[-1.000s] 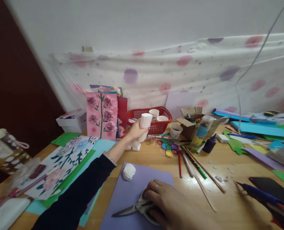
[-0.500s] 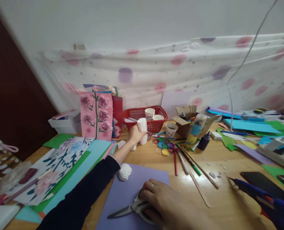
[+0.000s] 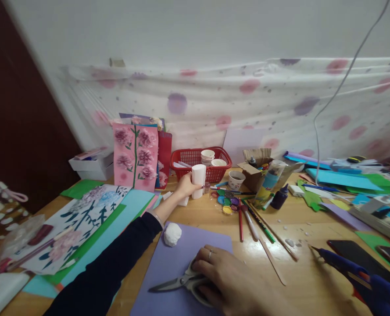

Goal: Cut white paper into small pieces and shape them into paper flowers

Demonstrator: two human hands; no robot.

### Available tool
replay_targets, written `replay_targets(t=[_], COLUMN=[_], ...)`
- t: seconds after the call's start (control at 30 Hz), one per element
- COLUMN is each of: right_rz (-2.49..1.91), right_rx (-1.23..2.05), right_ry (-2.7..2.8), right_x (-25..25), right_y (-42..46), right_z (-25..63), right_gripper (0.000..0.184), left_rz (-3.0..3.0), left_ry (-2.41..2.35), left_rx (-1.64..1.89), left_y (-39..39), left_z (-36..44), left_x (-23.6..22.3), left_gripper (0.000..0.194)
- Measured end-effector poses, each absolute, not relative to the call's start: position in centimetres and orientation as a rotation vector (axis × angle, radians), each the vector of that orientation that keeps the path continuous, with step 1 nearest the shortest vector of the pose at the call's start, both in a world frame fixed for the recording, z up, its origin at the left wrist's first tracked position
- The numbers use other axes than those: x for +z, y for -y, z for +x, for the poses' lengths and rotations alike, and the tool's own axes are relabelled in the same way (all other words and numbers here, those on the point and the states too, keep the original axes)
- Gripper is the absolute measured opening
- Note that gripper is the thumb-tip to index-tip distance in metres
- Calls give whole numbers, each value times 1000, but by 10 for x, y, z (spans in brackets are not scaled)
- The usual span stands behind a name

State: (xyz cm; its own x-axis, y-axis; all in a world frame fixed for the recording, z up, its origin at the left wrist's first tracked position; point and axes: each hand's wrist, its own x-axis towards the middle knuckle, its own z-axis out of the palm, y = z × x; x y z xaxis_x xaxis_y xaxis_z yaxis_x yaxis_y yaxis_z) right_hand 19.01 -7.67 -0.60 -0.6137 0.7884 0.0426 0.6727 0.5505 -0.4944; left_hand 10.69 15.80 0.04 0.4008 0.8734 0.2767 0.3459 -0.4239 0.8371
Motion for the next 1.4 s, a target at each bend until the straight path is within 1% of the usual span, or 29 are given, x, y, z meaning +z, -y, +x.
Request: replay_targets(t=[0.1, 0.17, 0.27, 0.37, 0.47, 0.53, 0.63, 0.73, 0.93, 1.07, 1.27, 1.4], right_rz=[-1209, -1187, -1177, -1180, -1130, -1093, -1074, -1097, -1126, -1156, -1114, -1093], right_rx=[621, 605, 561, 535, 551, 568, 575, 554, 447, 366, 51, -10], right_ry=[2501, 2486, 2464, 2427, 2371, 2341, 2312, 2278, 2213, 2172, 2285, 2314], right_x=[-9, -11, -15, -19, -22, -23, -26, -28, -30, -29, -10, -1], right_y=[75, 74, 72, 69, 68, 67, 66, 65, 57, 55, 46, 28], right_z=[190, 190, 188, 188, 189, 190, 191, 191, 190, 191, 196, 191], right_gripper=[25, 26, 25, 23, 22, 21, 19, 16, 17, 20, 13, 13], left_rz=[1910, 1885, 1861, 1922, 2089, 2264, 2338, 2366, 2375, 2385, 2381, 2352], left_ry=[-987, -976, -990, -978, -1069, -1118, -1114, -1103, -1138, -1138, -1111, -1097], left_rx=[960, 999, 1153, 1268, 1110, 969, 933, 943, 967, 981, 1027, 1071], left_y=[-158, -158, -159, -156, -149, -144, -141, -143, -146, -142, -138, -140], left_z=[98, 86, 55, 14, -20, -32, -34, -26, -19, -19, -18, -18], left_x=[7, 15, 28, 28, 9, -9, -31, -41, -44, -44, -41, -39], left_gripper=[43, 42, 32, 21, 17, 20, 19, 20, 10, 11, 9, 7])
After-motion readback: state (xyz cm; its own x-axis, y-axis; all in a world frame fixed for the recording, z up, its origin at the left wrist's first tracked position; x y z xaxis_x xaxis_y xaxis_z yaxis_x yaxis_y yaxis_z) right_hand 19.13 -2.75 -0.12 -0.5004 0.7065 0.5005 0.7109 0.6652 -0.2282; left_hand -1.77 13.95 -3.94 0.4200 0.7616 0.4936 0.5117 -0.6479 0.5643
